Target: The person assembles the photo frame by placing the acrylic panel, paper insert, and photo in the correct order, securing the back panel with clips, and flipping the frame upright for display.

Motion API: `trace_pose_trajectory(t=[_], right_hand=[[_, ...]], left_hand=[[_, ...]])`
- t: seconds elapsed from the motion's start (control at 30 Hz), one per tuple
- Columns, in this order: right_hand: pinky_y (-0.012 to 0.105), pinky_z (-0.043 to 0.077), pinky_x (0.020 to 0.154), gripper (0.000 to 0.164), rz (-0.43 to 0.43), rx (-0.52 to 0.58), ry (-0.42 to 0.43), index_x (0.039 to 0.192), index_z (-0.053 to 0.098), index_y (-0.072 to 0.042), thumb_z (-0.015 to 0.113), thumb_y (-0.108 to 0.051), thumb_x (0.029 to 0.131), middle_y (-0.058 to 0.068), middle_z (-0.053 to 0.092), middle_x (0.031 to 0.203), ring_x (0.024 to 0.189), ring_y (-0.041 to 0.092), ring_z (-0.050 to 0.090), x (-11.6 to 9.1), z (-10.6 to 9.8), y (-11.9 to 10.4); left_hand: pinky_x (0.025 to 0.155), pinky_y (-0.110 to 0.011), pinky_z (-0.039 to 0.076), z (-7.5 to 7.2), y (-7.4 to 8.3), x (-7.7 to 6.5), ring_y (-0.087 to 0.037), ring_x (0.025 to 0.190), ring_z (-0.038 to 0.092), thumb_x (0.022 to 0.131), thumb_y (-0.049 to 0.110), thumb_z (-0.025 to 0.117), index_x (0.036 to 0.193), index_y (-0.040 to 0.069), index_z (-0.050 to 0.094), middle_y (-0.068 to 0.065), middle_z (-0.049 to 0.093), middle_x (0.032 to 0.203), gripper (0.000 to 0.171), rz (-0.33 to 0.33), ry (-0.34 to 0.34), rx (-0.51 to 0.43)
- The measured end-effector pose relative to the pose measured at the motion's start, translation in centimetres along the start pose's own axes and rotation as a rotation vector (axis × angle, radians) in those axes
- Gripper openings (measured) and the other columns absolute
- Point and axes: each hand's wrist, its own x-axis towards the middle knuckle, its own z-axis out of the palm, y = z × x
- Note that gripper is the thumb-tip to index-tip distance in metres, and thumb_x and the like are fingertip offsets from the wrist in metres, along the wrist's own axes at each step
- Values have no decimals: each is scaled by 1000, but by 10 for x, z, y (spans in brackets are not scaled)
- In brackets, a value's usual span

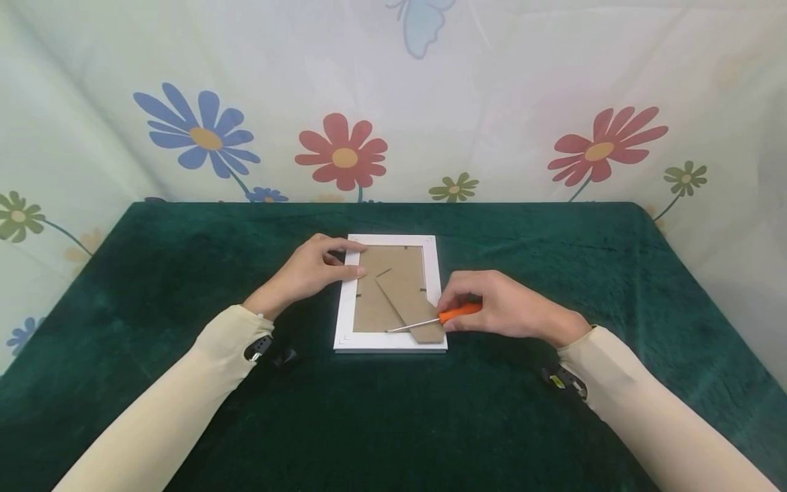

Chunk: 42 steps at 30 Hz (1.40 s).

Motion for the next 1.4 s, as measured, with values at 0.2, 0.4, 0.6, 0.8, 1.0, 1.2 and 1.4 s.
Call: trace_pose_trajectory(t=[0.2, 0.4, 0.6, 0.8, 1.0, 1.2, 1.4], right_hand=[[36, 54, 90, 19, 8, -20, 8, 114, 75, -27, 82, -23, 96, -14, 66, 109, 97, 13, 63, -2, 2, 0], [34, 55, 85, 17, 0, -41, 16, 112, 75, -26, 82, -23, 96, -14, 66, 107, 93, 13, 63, -2, 3, -2], [31, 53, 78, 14, -43, -77, 9, 109, 73, -25, 81, -22, 98, -14, 65, 103, 87, 12, 62, -2, 4, -3], [30, 53, 76, 12, -63, -90, -26, 110, 73, -23, 79, -23, 99, -13, 64, 102, 85, 11, 61, -1, 3, -4], [30, 53, 75, 12, -61, -90, -49, 110, 74, -21, 78, -23, 99, -13, 65, 102, 84, 11, 61, 0, 2, -5], [31, 54, 77, 11, -59, -101, -62, 109, 74, -21, 78, -23, 99, -13, 65, 101, 85, 10, 62, 2, 2, -6], [31, 54, 77, 10, -39, -105, -78, 107, 73, -20, 78, -23, 100, -13, 65, 99, 85, 11, 62, 3, 0, -8]], left_hand=[[82, -41, 56, 1, -2, 0, -28, 99, 62, 94, 31, 84, 142, 18, 70, -14, 53, 127, 52, 3, -2, -5], [82, -40, 57, 3, -4, 2, -28, 98, 62, 94, 32, 83, 142, 19, 70, -13, 53, 126, 51, -1, 0, -4], [82, -41, 57, 3, -3, 2, -27, 99, 63, 94, 32, 83, 142, 20, 70, -12, 52, 126, 51, -5, 0, 3], [83, -41, 57, 3, -3, 2, -27, 99, 62, 94, 32, 83, 142, 20, 70, -12, 52, 128, 51, -3, 2, 12], [83, -41, 57, 2, -2, 2, -28, 100, 62, 95, 33, 83, 143, 19, 70, -13, 52, 129, 52, -3, -2, 22], [85, -42, 57, 1, -2, 1, -28, 100, 63, 95, 31, 83, 143, 19, 69, -13, 52, 128, 52, -4, -2, 21], [85, -42, 57, 1, -2, 1, -29, 101, 64, 95, 31, 83, 144, 18, 69, -14, 52, 128, 52, -6, -6, 18]])
